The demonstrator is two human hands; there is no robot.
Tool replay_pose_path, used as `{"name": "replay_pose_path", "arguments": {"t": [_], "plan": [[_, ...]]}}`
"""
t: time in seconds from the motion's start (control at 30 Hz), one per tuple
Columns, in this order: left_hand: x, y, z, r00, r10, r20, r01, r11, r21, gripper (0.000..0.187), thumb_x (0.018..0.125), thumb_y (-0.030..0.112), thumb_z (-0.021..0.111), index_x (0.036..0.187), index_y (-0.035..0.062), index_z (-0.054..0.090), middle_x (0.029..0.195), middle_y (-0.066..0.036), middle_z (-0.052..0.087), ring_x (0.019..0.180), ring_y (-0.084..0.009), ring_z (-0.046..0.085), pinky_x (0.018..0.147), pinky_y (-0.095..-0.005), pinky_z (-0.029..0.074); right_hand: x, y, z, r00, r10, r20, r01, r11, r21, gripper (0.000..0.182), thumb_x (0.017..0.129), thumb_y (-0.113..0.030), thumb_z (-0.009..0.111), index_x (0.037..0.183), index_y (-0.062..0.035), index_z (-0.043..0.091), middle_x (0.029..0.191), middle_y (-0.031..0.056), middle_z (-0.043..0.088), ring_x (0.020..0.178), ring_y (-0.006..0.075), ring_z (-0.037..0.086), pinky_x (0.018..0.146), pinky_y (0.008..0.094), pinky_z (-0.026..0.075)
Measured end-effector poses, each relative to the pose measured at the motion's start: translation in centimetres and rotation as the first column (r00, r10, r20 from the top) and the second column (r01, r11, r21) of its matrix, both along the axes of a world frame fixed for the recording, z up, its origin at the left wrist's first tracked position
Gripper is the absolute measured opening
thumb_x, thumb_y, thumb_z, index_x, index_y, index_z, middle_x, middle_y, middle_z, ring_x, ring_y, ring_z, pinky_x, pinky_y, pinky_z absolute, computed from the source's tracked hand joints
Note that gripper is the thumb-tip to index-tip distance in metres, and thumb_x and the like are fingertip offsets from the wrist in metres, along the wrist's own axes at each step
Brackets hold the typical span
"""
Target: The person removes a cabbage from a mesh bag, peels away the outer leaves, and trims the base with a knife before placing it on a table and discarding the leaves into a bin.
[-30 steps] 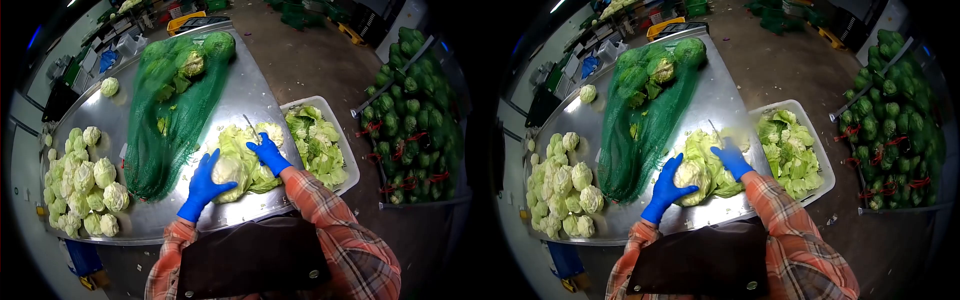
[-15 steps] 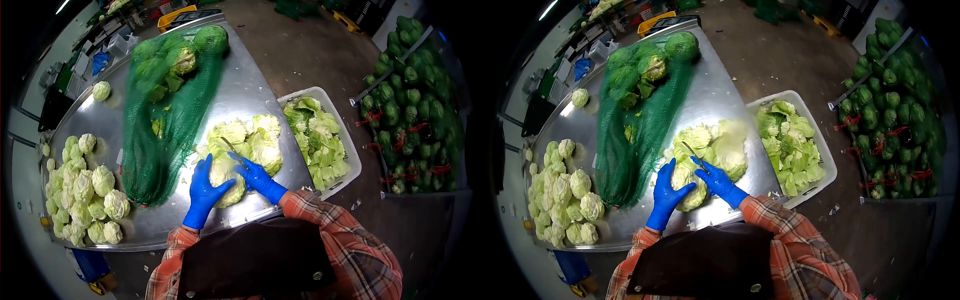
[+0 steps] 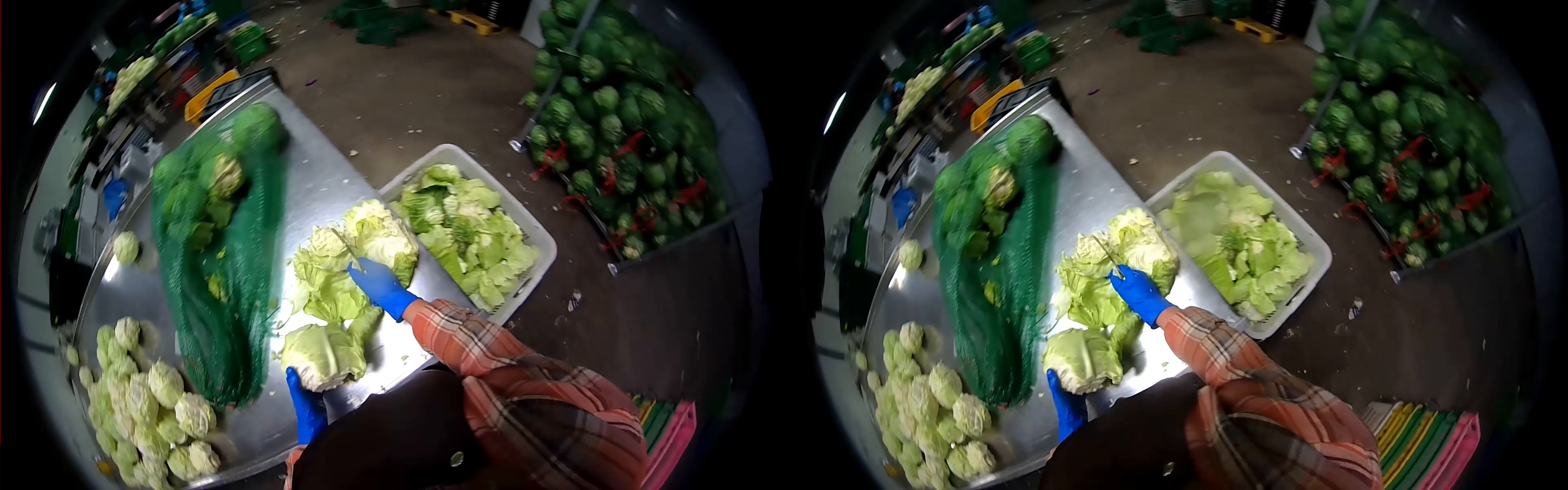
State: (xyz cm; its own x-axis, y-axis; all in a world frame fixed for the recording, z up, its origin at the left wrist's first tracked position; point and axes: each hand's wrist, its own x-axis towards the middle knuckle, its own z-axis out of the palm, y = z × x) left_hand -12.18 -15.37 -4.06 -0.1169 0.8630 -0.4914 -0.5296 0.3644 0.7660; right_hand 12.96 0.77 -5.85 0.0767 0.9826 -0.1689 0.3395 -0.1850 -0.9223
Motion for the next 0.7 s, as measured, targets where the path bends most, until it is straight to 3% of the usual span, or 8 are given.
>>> {"name": "replay_pose_path", "arguments": {"t": [0.1,0.23,0.4,0.43,0.47,0.53,0.57,0.7], "plan": [[2.5,-0.2,3.5,0.960,0.031,0.279,-0.008,0.997,-0.080,0.074,0.089,0.065,0.036,0.141,0.0117,0.035,0.134,-0.013,0.047,0.118,-0.0321,0.049,0.096,-0.0496,0.043,5.7,1.1,-1.4,0.986,-0.142,0.093,0.134,0.987,0.088,0.042,0.090,-0.036,0.054,0.111,0.0011,0.058,0.095,0.0249,0.064,0.088,0.0393,0.061,0.078,0.0408,0.049],[6.1,0.5,9.2,0.918,-0.037,0.394,0.078,0.993,-0.090,0.074,0.088,0.066,0.036,0.140,0.0132,0.036,0.134,-0.013,0.046,0.117,-0.0314,0.049,0.097,-0.0475,0.043,17.1,2.0,-6.1,0.950,-0.305,-0.064,0.311,0.939,0.146,0.044,0.087,-0.039,0.063,0.115,-0.0063,0.061,0.102,0.0149,0.067,0.090,0.0263,0.064,0.079,0.0357,0.049],[5.2,1.2,8.4,0.928,-0.073,0.366,0.153,0.969,-0.193,0.077,0.087,0.068,0.035,0.142,0.0144,0.033,0.139,-0.011,0.041,0.126,-0.0316,0.042,0.102,-0.0498,0.038,20.7,0.0,0.7,0.886,-0.293,0.359,0.202,0.941,0.270,0.069,0.086,-0.033,0.066,0.143,-0.0112,0.034,0.133,0.0185,0.051,0.111,0.0276,0.058,0.092,0.0353,0.045],[5.1,2.0,8.4,0.933,-0.147,0.329,0.220,0.956,-0.195,0.079,0.086,0.070,0.033,0.144,0.0148,0.032,0.143,-0.011,0.038,0.129,-0.0329,0.039,0.104,-0.0514,0.035,19.3,0.3,0.0,0.952,-0.239,0.192,0.154,0.914,0.375,0.060,0.090,-0.026,0.061,0.142,-0.0097,0.037,0.134,0.0179,0.050,0.115,0.0235,0.055,0.093,0.0318,0.044],[4.8,1.8,7.9,0.916,-0.145,0.375,0.224,0.959,-0.175,0.081,0.086,0.071,0.032,0.144,0.0148,0.031,0.144,-0.011,0.037,0.130,-0.0337,0.038,0.105,-0.0523,0.034,17.0,-0.2,0.7,0.878,-0.108,-0.466,0.135,0.990,0.026,0.052,0.093,-0.019,0.056,0.141,-0.0095,0.038,0.128,0.0138,0.055,0.107,0.0172,0.057,0.089,0.0285,0.046],[3.8,1.9,6.7,0.887,-0.202,0.415,0.280,0.950,-0.137,0.085,0.084,0.074,0.029,0.145,0.0149,0.030,0.147,-0.011,0.033,0.131,-0.0349,0.036,0.105,-0.0545,0.032,10.1,-2.3,0.5,0.928,0.171,-0.330,-0.181,0.983,0.001,0.048,0.094,-0.023,0.056,0.140,-0.0196,0.042,0.084,0.0051,0.053,0.066,0.0100,0.051,0.058,0.0249,0.045],[2.9,2.0,5.0,0.946,-0.212,0.244,0.241,0.966,-0.097,0.081,0.086,0.067,0.034,0.146,0.0133,0.027,0.148,-0.012,0.031,0.132,-0.0339,0.035,0.106,-0.0515,0.031,6.6,-3.4,0.4,0.911,0.320,-0.261,-0.333,0.943,-0.008,0.047,0.095,-0.025,0.056,0.140,-0.0247,0.044,0.062,0.0007,0.052,0.045,0.0064,0.049,0.043,0.0231,0.045],[2.1,1.2,1.1,0.682,0.098,-0.724,0.056,0.981,0.185,0.075,0.092,0.040,0.054,0.148,0.0070,0.018,0.150,-0.016,0.026,0.135,-0.0296,0.031,0.110,-0.0397,0.028,-1.4,-7.5,4.9,0.730,0.365,-0.578,-0.516,0.849,-0.116,0.050,0.094,-0.031,0.056,0.140,-0.0152,0.043,0.092,0.0032,0.063,0.051,0.0053,0.049,0.043,0.0202,0.043]]}}
